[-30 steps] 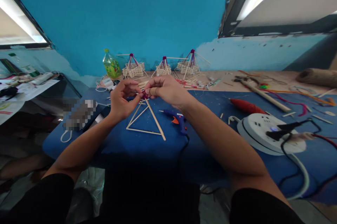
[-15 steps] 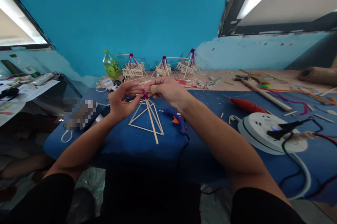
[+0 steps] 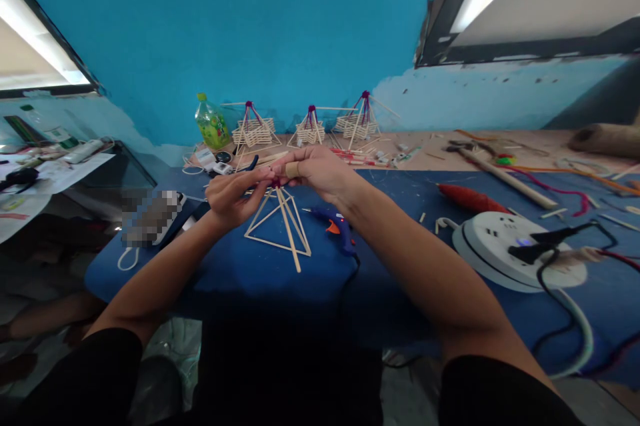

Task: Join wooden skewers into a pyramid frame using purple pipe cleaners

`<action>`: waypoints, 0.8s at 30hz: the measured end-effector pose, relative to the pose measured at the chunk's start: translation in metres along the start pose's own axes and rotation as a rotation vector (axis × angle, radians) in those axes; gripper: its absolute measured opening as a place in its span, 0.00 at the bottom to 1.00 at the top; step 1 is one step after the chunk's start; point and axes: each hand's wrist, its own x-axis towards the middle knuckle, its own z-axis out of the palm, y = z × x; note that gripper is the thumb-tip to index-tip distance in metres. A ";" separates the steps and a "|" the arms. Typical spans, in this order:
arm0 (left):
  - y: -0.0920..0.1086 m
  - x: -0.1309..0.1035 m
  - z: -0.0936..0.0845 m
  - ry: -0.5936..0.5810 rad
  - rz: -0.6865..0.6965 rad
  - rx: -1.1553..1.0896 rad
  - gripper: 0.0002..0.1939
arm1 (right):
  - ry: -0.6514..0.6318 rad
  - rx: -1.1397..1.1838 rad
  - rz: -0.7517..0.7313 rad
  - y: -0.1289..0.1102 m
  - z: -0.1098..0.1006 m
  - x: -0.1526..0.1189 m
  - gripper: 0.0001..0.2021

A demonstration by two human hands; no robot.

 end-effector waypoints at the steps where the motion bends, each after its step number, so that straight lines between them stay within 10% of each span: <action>1: 0.000 0.000 0.000 -0.004 0.004 -0.007 0.22 | -0.006 0.004 -0.002 0.001 -0.001 0.001 0.06; 12: 0.001 -0.002 0.001 -0.025 -0.061 -0.018 0.13 | -0.039 0.060 0.000 0.000 -0.006 0.002 0.13; 24: -0.007 -0.002 0.001 -0.118 -0.785 -0.557 0.17 | 0.032 -0.015 0.012 0.003 -0.028 0.012 0.09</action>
